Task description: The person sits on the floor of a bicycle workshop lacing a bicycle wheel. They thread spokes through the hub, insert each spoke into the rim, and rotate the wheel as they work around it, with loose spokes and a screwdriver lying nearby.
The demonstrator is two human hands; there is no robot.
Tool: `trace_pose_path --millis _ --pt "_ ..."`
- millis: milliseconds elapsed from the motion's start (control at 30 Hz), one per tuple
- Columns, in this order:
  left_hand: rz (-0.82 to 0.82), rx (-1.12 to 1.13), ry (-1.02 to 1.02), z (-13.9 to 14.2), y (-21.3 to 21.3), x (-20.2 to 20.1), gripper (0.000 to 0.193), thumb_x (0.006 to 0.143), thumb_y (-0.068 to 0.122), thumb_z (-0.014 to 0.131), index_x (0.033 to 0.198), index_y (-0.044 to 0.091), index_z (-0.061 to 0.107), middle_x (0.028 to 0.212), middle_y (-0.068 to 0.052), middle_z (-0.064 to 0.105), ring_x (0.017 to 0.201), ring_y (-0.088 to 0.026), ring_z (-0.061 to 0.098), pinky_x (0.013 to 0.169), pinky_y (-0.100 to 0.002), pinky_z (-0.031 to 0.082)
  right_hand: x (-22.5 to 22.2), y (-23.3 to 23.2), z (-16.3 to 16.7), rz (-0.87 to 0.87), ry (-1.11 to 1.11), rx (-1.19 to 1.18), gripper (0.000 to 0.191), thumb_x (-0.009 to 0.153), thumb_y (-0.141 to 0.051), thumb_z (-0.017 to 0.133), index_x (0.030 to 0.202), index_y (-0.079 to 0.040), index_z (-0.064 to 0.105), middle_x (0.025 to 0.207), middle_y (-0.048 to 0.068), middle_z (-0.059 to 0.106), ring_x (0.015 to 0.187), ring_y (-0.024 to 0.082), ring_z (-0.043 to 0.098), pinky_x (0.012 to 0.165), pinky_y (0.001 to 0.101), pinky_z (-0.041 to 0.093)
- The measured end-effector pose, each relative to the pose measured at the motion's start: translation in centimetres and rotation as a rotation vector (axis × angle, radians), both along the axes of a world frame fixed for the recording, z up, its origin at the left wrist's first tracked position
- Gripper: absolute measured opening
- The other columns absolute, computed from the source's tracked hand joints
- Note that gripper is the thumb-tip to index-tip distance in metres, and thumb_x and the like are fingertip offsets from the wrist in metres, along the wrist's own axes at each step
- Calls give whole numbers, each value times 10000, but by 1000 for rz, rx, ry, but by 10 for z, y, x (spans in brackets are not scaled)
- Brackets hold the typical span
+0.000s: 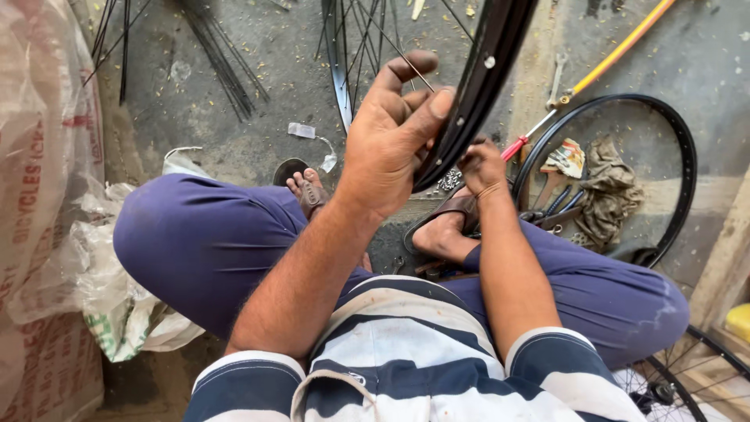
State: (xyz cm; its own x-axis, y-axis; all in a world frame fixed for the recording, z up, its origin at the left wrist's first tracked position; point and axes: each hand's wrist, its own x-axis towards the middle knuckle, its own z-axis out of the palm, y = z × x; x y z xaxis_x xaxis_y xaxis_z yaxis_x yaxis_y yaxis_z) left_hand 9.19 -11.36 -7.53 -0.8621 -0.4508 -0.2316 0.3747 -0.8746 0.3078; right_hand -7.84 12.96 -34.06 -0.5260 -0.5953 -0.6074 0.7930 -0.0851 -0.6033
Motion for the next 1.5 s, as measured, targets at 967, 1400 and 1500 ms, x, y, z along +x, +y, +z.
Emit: trace_pose_path --millis 967,1400,1500 --pt "361 -816 -861 -97 22 -32 235 931 251 692 936 17 700 968 -71 653 871 -187 652 813 -361 554 31 -205 321 -234 1934 166 248 1207 -192 587 1045 -31 490 951 25 415 789 122 392 715 280 390" --pt "-209 -123 184 -62 10 -14 194 1006 140 674 1154 42 597 981 -37 682 873 -135 698 846 -356 626 -4 -194 327 -171 1595 -92 234 1210 -183 637 1055 -27 556 887 17 473 755 97 399 681 267 354" --pt "-208 -65 201 -45 16 -17 159 1018 136 672 1113 39 587 967 -60 686 860 -155 713 835 -368 636 2 -166 333 -162 1163 -172 188 1159 -175 643 1015 -73 581 827 11 534 652 97 440 578 266 364"
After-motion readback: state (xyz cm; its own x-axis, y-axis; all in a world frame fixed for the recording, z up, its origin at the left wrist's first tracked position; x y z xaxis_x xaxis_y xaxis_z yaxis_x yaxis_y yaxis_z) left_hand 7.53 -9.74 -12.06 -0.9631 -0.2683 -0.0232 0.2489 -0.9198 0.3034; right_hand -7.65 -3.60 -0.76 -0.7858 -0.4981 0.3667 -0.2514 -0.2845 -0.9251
